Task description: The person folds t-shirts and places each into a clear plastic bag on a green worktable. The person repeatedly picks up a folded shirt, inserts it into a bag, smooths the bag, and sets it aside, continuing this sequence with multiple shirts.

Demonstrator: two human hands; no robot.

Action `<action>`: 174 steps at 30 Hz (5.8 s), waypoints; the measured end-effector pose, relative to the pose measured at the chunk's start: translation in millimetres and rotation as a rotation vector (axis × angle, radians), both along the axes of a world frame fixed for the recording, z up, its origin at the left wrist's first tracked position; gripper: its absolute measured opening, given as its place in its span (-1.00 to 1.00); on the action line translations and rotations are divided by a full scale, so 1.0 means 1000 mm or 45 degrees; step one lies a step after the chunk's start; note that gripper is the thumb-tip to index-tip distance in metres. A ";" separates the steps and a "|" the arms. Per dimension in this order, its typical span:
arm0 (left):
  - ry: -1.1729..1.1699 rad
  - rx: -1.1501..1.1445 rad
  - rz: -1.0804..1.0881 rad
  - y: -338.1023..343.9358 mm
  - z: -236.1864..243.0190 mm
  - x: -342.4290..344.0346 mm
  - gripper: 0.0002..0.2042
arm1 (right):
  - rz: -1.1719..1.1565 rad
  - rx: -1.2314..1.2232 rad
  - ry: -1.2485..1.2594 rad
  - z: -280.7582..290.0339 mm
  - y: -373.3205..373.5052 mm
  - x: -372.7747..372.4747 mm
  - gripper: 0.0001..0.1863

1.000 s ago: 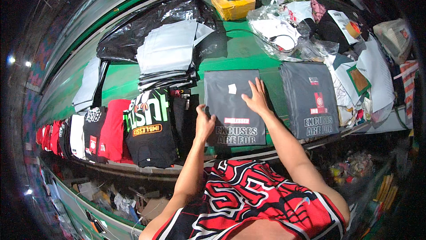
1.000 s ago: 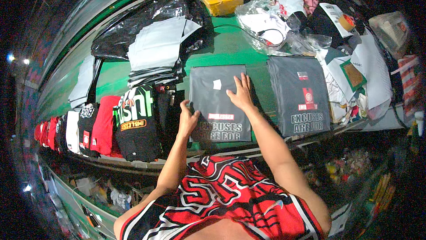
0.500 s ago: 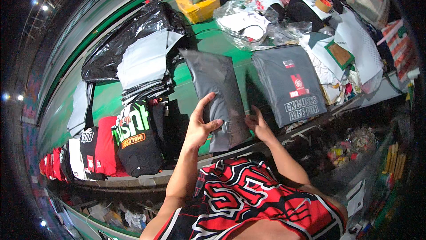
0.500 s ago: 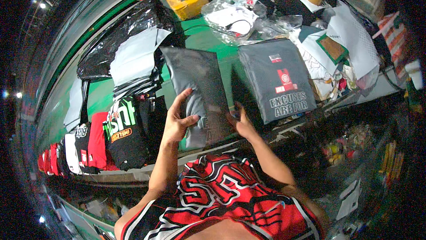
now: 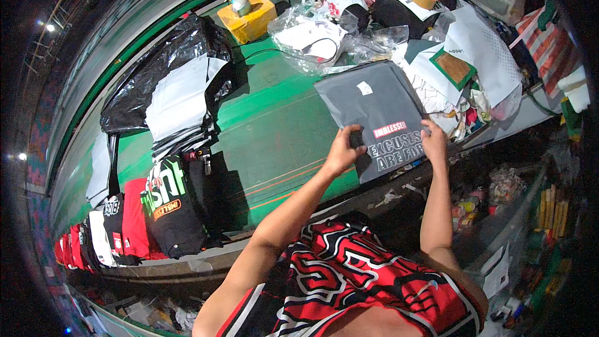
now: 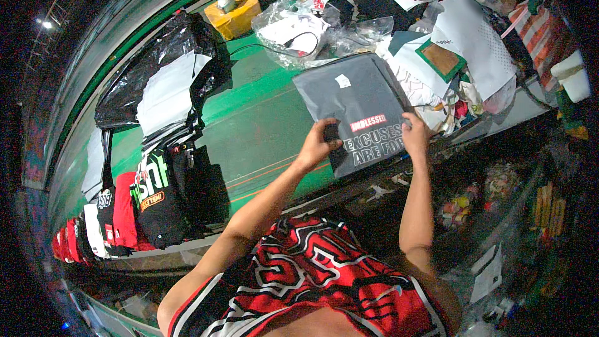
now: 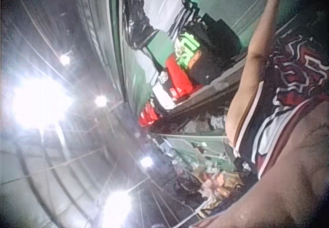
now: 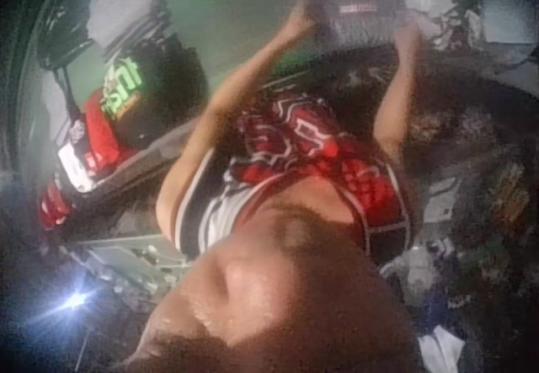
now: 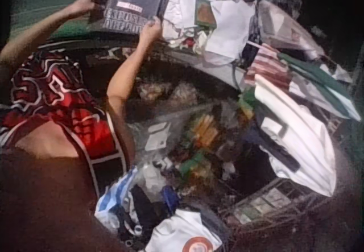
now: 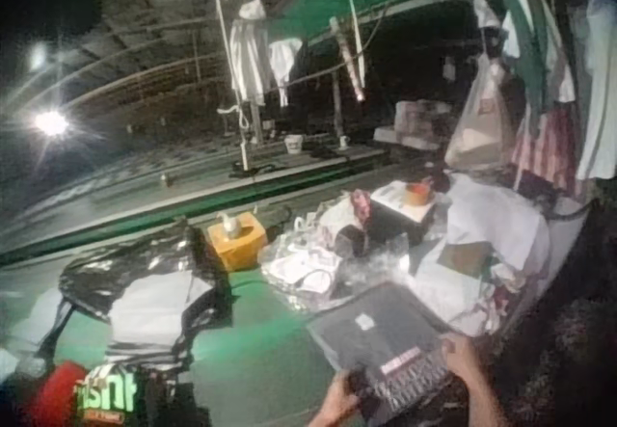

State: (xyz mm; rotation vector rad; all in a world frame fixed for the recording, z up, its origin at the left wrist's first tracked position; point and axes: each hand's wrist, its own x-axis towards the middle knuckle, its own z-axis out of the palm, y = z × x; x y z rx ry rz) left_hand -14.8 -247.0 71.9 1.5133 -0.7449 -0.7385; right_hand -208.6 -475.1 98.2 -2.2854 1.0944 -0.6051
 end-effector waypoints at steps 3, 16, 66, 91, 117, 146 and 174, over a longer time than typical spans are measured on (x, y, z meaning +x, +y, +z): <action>-0.227 0.083 0.045 -0.012 -0.026 -0.007 -0.40 | -0.133 -0.152 0.297 -0.008 0.004 0.002 -0.61; -0.380 0.161 0.229 0.056 -0.023 0.019 -0.22 | 0.630 -0.511 -0.229 0.031 0.173 0.159 -0.70; 0.935 -0.145 1.237 0.266 -0.031 0.099 -0.79 | 1.236 -0.494 -0.376 -0.070 0.227 0.182 -0.63; 0.926 0.333 0.611 0.332 0.004 0.022 -0.68 | 1.001 -0.175 -0.404 -0.063 0.270 0.166 -0.81; 0.588 0.204 0.201 0.420 0.057 0.031 -0.67 | 1.171 -0.273 -0.712 -0.003 0.498 0.422 -0.87; 0.851 -0.444 0.467 0.390 -0.041 0.030 -0.39 | 1.660 0.921 -0.399 0.088 0.553 0.306 0.01; 1.034 -0.280 0.690 0.303 0.005 0.104 -0.45 | 0.805 1.050 -0.652 0.031 0.242 0.180 -0.16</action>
